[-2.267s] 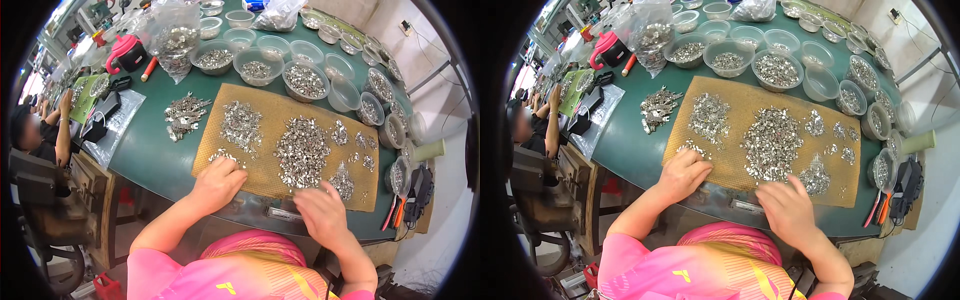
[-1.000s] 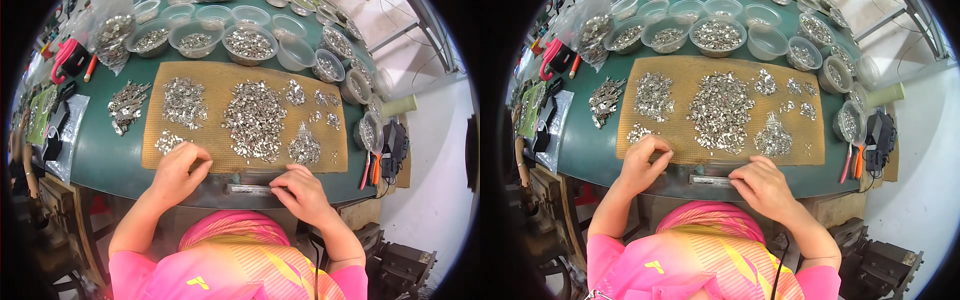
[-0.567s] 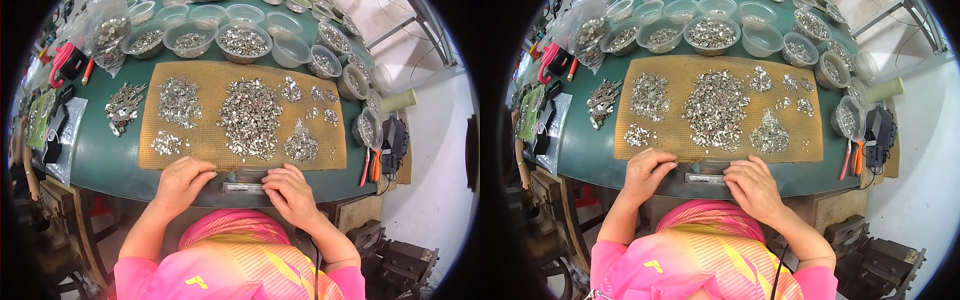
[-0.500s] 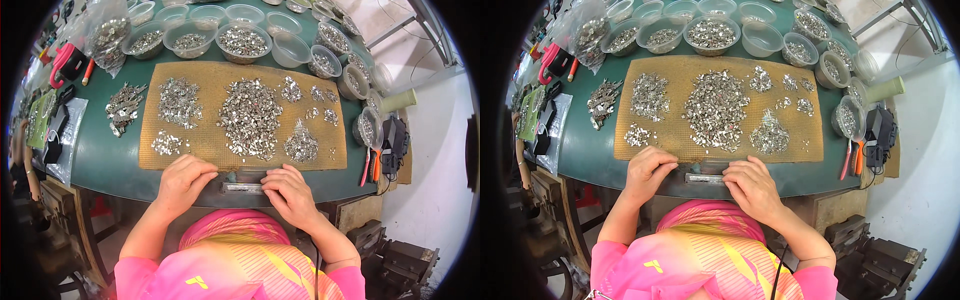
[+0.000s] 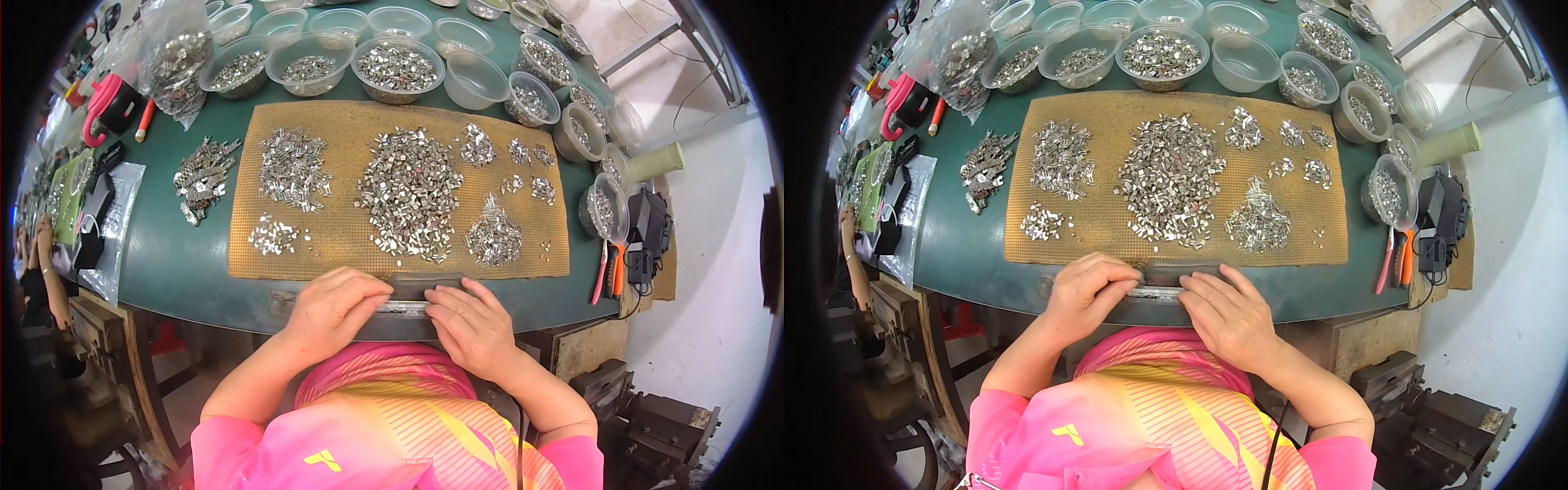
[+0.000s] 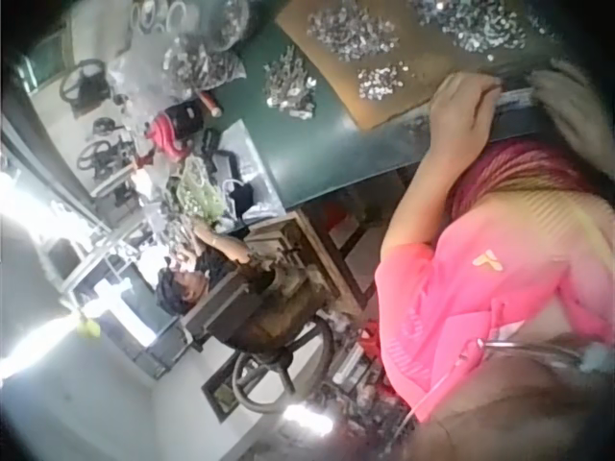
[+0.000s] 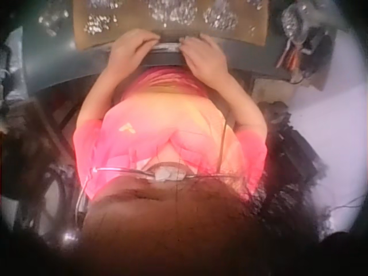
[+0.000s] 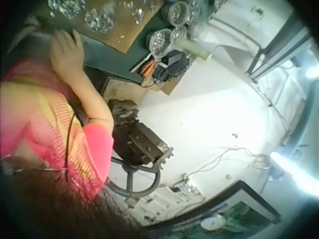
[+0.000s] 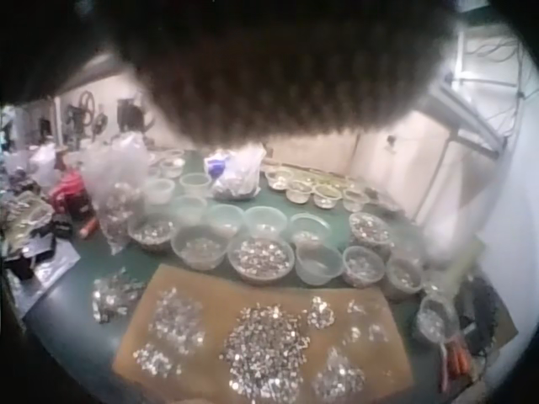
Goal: The person arranges metal components into a jig by hand, inserts the jig into a manual press machine, and turns the wheel to press them. The person then removes the jig and inserts more metal components into it.
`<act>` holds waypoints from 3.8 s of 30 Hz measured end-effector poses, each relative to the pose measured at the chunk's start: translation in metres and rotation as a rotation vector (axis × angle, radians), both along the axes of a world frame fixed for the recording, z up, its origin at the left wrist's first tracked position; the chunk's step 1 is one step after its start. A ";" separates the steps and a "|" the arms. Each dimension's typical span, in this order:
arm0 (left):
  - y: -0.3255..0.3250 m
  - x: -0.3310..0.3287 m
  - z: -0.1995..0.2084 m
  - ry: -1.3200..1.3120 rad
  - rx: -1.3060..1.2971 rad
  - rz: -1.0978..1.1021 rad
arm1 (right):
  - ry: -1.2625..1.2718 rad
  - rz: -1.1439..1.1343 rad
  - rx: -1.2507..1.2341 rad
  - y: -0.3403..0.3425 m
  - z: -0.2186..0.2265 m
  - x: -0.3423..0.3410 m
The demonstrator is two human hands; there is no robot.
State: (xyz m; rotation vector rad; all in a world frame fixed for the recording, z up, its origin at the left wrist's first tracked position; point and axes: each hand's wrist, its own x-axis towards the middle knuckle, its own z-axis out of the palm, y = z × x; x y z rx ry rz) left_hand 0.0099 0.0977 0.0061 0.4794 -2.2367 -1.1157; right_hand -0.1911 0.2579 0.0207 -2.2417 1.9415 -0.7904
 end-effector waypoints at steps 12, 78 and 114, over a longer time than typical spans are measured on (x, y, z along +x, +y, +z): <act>0.018 -0.027 -0.006 -0.017 -0.052 -0.130 | -0.074 0.010 0.031 0.004 -0.002 -0.012; -0.114 -0.015 0.000 -0.361 -0.423 0.194 | -0.124 -0.031 0.148 -0.010 0.005 -0.001; -0.015 -0.005 -0.001 -0.111 -0.341 -0.349 | 0.071 -0.046 0.146 0.024 0.004 -0.024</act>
